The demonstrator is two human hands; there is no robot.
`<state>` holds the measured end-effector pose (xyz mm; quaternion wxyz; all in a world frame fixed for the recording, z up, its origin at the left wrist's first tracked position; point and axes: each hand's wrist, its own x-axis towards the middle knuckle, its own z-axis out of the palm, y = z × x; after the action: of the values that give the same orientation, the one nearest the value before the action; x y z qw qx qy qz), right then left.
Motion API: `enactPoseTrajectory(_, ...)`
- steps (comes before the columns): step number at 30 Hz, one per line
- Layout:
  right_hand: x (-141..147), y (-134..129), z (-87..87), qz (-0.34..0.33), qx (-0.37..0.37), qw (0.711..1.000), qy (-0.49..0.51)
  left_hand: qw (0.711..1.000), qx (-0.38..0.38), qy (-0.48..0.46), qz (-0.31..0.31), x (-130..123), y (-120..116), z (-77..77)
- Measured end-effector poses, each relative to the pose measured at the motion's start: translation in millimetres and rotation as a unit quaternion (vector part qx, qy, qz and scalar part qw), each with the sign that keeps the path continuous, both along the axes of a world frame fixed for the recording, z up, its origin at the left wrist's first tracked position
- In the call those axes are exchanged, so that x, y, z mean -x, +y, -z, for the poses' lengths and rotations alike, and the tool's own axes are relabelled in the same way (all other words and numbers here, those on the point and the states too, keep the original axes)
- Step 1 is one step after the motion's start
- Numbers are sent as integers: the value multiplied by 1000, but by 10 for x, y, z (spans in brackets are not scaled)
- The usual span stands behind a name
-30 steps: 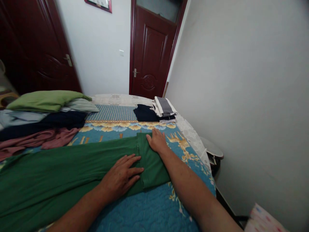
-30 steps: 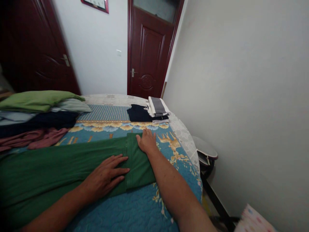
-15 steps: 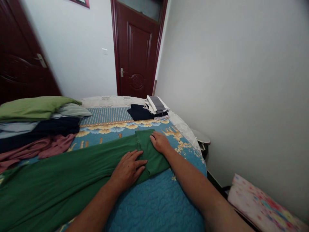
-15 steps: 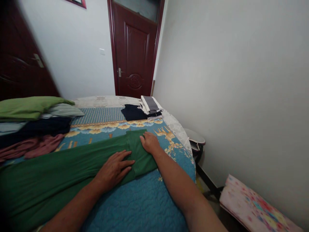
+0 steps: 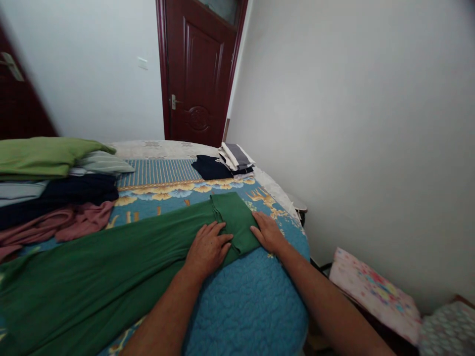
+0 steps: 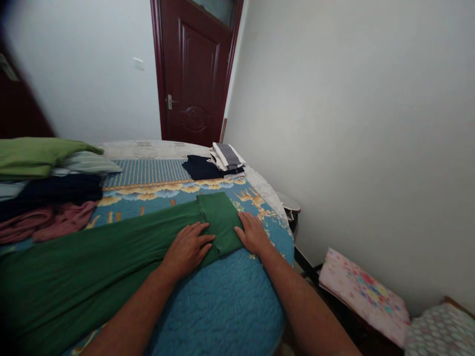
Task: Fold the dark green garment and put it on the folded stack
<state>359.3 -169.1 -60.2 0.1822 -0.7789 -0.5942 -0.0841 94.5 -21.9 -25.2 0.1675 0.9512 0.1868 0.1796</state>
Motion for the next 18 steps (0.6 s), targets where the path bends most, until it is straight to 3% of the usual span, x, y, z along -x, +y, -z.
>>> enactPoseTrajectory(11,-73,163,-100,38,-73,994,78,999,-25,-16,18,-22,51,56)
enactPoseTrajectory(18,-125,267,-100,63,-73,992,79,999,-40,21,21,115,-23,-119)
